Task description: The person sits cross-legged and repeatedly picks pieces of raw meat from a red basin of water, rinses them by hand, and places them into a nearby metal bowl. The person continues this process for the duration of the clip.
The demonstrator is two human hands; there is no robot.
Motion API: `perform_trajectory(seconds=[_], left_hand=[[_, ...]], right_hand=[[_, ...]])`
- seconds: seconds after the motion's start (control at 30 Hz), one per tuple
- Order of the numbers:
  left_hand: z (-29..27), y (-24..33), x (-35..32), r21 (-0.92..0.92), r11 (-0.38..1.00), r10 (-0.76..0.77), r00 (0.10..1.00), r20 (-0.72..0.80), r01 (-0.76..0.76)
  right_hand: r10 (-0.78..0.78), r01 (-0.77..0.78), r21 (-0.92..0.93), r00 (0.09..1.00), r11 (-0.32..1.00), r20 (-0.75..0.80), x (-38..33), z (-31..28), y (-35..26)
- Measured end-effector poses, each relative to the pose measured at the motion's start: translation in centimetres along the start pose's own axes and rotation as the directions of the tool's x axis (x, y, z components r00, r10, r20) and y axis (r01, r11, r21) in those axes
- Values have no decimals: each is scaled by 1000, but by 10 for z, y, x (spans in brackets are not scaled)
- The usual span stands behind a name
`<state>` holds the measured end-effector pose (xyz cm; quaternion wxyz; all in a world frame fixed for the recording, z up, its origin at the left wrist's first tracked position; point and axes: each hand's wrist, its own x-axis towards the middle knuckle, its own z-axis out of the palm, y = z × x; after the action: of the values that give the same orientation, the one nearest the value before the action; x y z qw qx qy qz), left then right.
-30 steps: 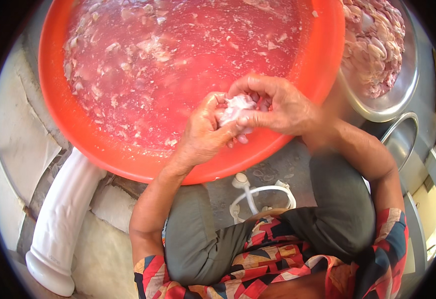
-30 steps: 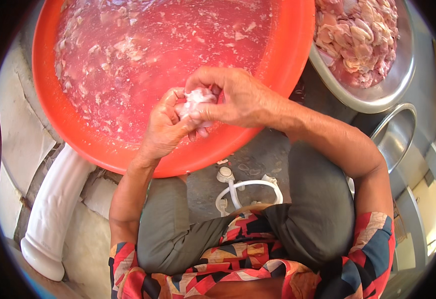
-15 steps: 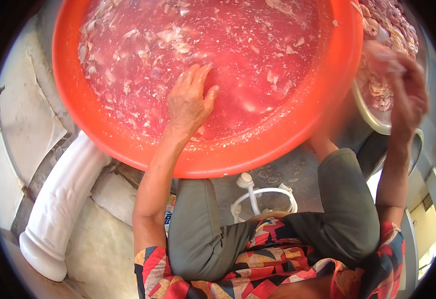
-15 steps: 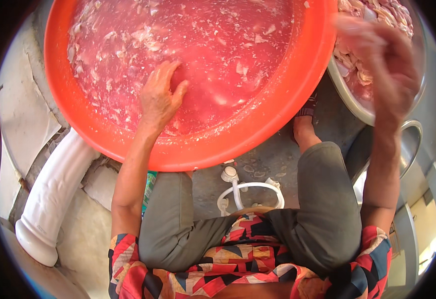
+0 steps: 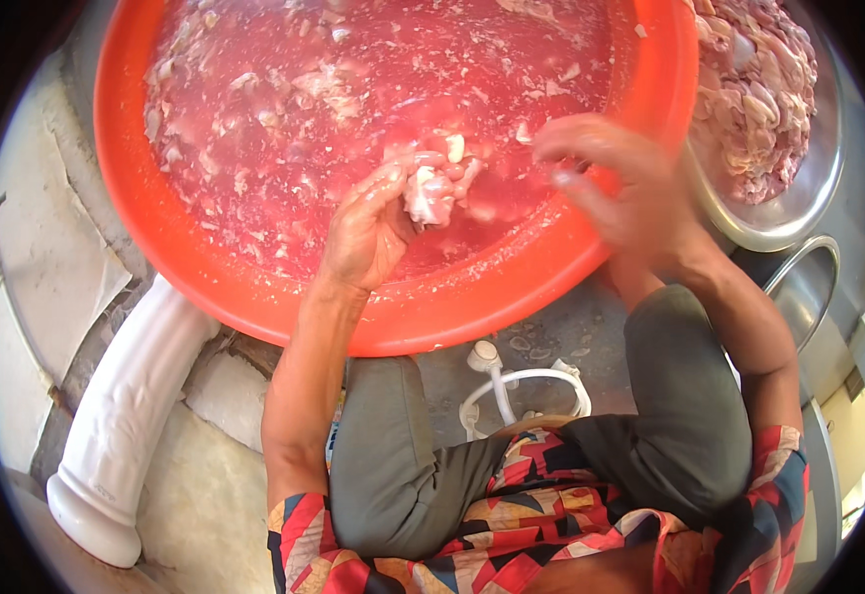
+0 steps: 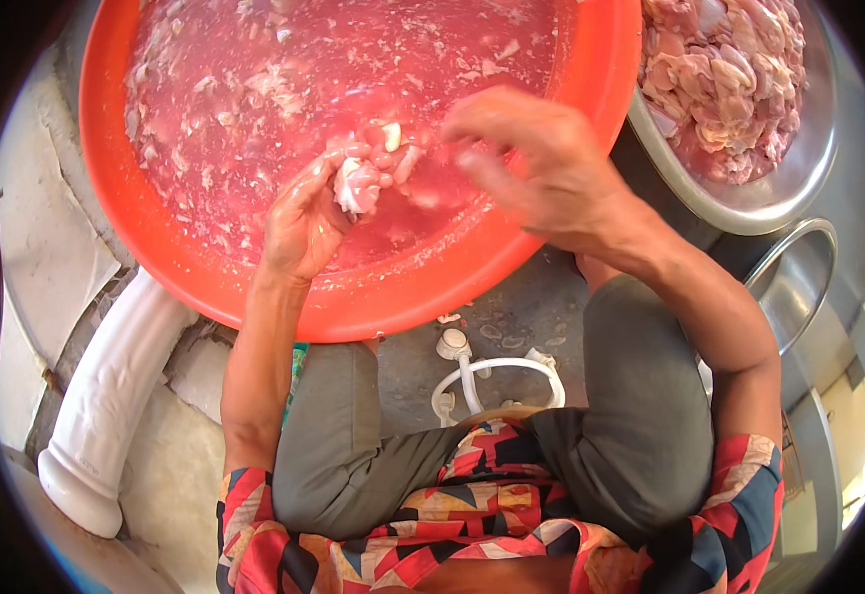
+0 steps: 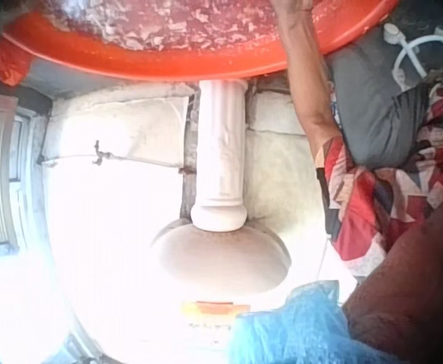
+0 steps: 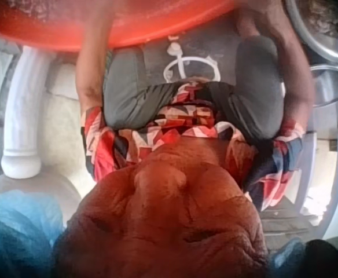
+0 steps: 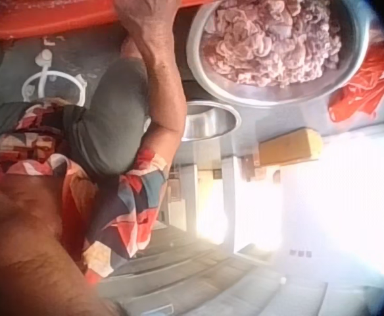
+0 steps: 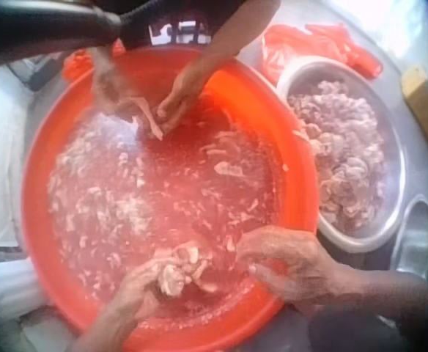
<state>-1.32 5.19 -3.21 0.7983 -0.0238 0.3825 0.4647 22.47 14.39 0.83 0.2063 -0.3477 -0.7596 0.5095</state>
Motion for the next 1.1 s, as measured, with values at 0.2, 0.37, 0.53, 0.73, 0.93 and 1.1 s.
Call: perform_trajectory(seconds=[0.2,0.37,0.53,0.73,0.93,1.1], left_hand=[[16,-6,-18,267,958,108,994,-13,-101],[25,-14,-21,417,874,252,966,52,-250],[36,-13,-27,445,867,207,974,92,-226],[30,-12,-25,449,866,218,974,62,-222],[31,-10,-25,379,912,166,986,10,-157],[27,-14,-24,336,922,205,979,-1,-193]], right_hand=[[147,-182,309,980,933,134,5,43,-9],[143,-172,305,983,937,113,6,48,-12],[253,-304,361,950,882,181,9,57,-1],[387,-498,615,866,612,316,9,57,12],[433,-552,558,833,620,343,10,48,8],[445,-561,553,827,616,343,9,49,11]])
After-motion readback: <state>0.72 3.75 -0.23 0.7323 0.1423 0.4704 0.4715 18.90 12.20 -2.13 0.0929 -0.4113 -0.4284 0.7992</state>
